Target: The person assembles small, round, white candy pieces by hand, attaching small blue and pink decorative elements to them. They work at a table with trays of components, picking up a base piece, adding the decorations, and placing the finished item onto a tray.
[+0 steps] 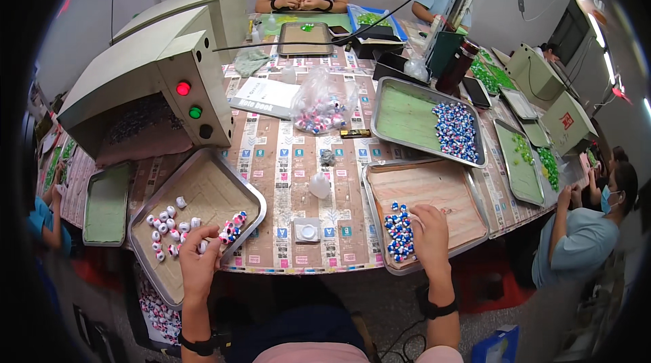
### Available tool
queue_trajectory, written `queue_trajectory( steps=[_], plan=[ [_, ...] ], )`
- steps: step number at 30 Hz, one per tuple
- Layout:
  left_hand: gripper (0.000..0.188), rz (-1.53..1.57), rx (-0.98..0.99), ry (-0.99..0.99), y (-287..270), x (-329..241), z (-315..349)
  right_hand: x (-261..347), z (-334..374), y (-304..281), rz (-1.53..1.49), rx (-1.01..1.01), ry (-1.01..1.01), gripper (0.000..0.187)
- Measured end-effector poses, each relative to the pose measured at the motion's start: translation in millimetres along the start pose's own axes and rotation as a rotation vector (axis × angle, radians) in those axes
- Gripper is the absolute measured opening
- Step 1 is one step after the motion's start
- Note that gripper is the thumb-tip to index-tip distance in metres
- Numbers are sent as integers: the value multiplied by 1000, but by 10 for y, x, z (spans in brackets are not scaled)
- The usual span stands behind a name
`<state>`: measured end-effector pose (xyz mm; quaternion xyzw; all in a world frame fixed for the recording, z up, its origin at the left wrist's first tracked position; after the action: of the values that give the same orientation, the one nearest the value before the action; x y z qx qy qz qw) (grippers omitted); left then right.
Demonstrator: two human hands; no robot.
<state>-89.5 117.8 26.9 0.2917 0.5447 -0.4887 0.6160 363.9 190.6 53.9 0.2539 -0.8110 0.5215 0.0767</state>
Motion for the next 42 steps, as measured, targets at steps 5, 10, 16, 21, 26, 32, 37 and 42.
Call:
queue_trajectory(
  steps=[5, 10, 16, 21, 26, 32, 37, 42],
  plan=[
    [28, 607, 334, -271, 366, 99, 327, -63, -169, 265, -29, 131, -55, 21],
    [29, 872, 543, -495, 661, 318, 736, -232, -225, 463, -73, 265, 80, 17],
    [21, 946, 731, -604, 903, 428, 956, -202, -199, 332, -39, 85, -25, 14],
    [35, 1013, 663, -580, 852, 588, 957, -295, -92, 180, -303, -54, 91, 15],
    [39, 1109, 641, -554, 786, 666, 965, 312, 102, 415, -779, 160, 339, 18],
    [39, 1134, 605, -556, 791, 624, 944, 1062, 216, 734, -1063, 270, 340, 13],
    [32, 1118, 620, -508, 791, 622, 936, 1232, 269, 942, -1195, 394, 445, 17],
    [30, 1193, 601, -586, 776, 624, 982, 1299, 165, 987, -1109, 374, 379, 17]
  ],
)
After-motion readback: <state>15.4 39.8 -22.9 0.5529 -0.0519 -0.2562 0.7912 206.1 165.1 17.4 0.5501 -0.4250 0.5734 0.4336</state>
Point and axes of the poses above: each hand's wrist, its own z-axis away from the middle knuckle, its own y-axis out of the palm, x = y × z, the point moved 9 cm from there along -z, towards the middle knuckle, and after that the axes turned 8 degrees about -y, right-handed, at the moved point
